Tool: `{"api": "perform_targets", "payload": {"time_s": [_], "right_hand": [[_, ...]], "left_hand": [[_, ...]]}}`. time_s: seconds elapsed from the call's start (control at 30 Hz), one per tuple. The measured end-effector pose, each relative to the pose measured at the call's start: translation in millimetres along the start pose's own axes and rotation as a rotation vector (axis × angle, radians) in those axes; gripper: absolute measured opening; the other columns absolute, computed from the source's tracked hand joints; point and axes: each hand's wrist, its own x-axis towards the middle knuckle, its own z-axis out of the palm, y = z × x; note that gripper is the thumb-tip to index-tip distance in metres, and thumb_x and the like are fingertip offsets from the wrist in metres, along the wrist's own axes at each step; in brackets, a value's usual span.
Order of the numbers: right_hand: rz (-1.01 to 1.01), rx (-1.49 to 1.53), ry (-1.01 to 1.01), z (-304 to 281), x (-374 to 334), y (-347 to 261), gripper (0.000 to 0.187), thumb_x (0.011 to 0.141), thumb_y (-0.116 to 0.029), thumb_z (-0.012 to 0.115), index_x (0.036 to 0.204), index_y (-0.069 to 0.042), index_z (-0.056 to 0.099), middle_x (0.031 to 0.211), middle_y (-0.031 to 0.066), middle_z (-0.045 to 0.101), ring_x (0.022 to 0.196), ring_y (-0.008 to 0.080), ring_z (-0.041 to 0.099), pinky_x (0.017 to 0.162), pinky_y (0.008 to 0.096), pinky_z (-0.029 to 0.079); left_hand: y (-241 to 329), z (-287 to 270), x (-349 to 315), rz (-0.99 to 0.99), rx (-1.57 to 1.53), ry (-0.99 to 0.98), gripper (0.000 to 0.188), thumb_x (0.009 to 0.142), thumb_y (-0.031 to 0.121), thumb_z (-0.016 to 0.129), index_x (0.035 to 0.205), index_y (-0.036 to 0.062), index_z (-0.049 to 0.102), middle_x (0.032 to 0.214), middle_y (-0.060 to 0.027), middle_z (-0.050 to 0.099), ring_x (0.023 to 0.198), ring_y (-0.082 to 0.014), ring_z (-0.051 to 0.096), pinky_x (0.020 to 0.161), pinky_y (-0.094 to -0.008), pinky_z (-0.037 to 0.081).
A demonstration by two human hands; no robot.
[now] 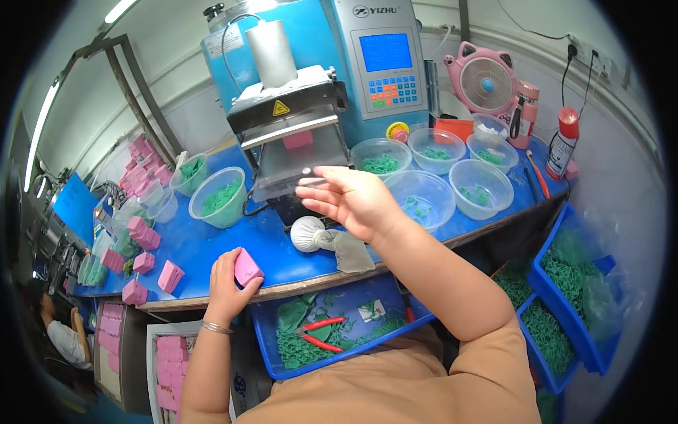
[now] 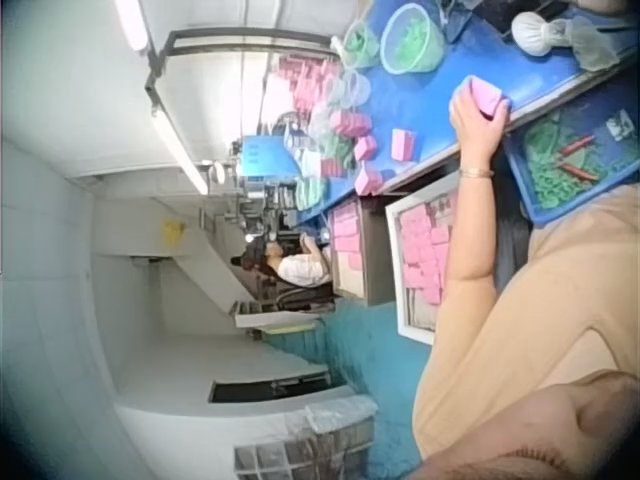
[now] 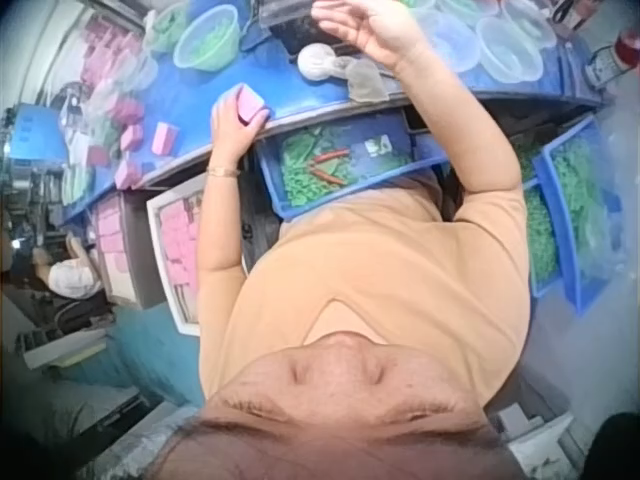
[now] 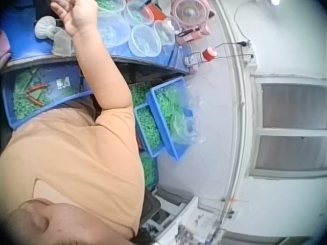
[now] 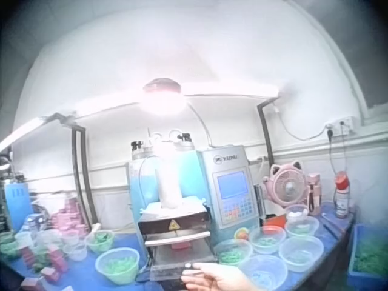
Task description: Assembling and refining small green wax models for casting at a production workstation.
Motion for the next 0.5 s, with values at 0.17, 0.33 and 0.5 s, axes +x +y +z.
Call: {"api": "perform_targets", "payload": {"time_s": [0.17, 0.33, 0.5], "right_hand": [[-0.052, -0.239, 0.092, -2.8, 11.6, 9.7, 0.037, 0.096, -0.030, 0.047, 0.103, 0.005, 0.053, 0.087, 0.0154, 0.066, 0.069, 0.0183, 0.065, 0.061, 0.0264, 0.052], [-0.166, -0.255, 0.131, -4.7, 18.9, 25.1, 0.039, 0.096, -0.035, 0.048, 0.097, 0.003, 0.055, 0.078, 0.0118, 0.066, 0.057, 0.0141, 0.063, 0.051, 0.0235, 0.048], [-0.297, -0.280, 0.212, -4.9, 22.5, 38.7, 0.040, 0.094, -0.037, 0.052, 0.086, 0.002, 0.058, 0.063, 0.0072, 0.061, 0.045, 0.0097, 0.052, 0.045, 0.0210, 0.041]], "left_hand": [[2.0, 6.8, -3.4, -0.001, 0.100, -0.006, 0.074, 0.068, 0.035, 0.074, 0.127, 0.0025, 0.043, 0.121, -0.0178, 0.048, 0.112, -0.0356, 0.044, 0.095, -0.0437, 0.035], [1.6, 9.7, -5.8, 0.013, 0.149, 0.032, 0.075, 0.069, 0.035, 0.073, 0.128, 0.0010, 0.042, 0.122, -0.0187, 0.047, 0.114, -0.0357, 0.043, 0.096, -0.0440, 0.035], [1.8, 8.4, -5.8, -0.020, 0.177, 0.012, 0.078, 0.070, 0.035, 0.072, 0.131, 0.0001, 0.040, 0.124, -0.0192, 0.046, 0.114, -0.0359, 0.043, 0.097, -0.0440, 0.034]]}}
